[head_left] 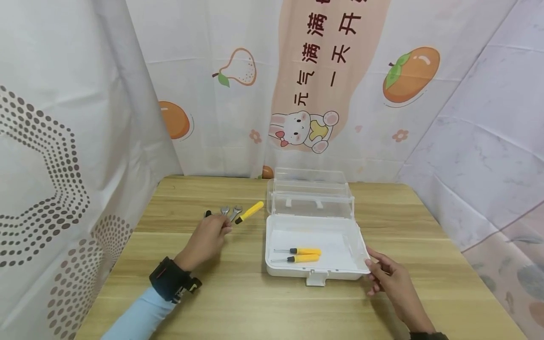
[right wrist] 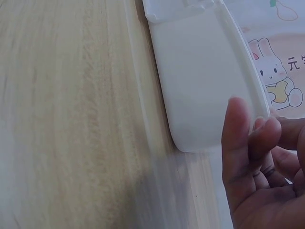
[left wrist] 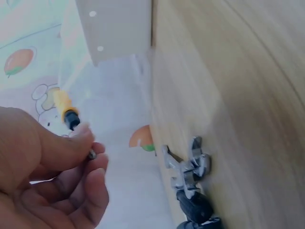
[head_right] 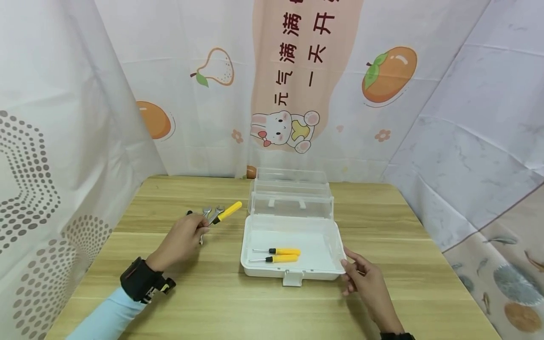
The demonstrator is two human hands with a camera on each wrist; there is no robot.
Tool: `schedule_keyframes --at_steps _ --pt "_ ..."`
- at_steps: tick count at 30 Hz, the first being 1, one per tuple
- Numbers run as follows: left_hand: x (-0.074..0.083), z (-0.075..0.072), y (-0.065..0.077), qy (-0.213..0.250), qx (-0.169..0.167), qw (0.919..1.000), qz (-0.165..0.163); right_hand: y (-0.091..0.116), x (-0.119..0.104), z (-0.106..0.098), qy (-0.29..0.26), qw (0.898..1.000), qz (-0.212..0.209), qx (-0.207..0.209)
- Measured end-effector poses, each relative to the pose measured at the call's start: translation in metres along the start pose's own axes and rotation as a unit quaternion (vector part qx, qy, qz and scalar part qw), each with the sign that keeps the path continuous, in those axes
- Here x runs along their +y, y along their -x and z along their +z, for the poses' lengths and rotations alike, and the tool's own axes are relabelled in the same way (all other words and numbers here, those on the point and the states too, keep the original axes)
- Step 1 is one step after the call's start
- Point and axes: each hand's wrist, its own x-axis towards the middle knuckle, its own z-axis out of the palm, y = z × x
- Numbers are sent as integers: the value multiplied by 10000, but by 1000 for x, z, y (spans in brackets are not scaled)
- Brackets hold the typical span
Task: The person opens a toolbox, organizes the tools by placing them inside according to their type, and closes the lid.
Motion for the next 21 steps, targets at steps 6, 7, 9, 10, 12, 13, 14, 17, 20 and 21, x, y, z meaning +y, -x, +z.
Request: schedule_keyframes --at_steps 6,7,9,10,12,13,14,17,20,21 --pt "9 -2 0 30 271 9996 100 0 1 0 -7 10000 -32 -9" --pt "10 -2 0 6 290 9995 156 0 1 0 -21 10000 -24 10" --pt "12 -1 1 -41 307 9992 251 0 1 0 -42 10000 -17 45" --pt "13 -1 1 -52 305 9991 294 -1 1 0 -55 10000 -19 66" --pt "15 -1 1 -50 282 9990 354 -1 1 0 -55 9999 -23 83" --pt "16 -1 1 -26 264 9989 378 0 1 0 -47 9999 -19 91" --pt "18 -1 1 -19 255 9989 383 0 1 0 -34 10000 -27 89" --pt "21 -1 2 34 243 9989 395 0 1 -1 17 10000 -10 48" --pt "22 0 3 73 226 9988 418 0 1 -1 19 10000 12 32" --pt "23 0 3 98 222 9987 440 1 0 -1 8 10000 21 39"
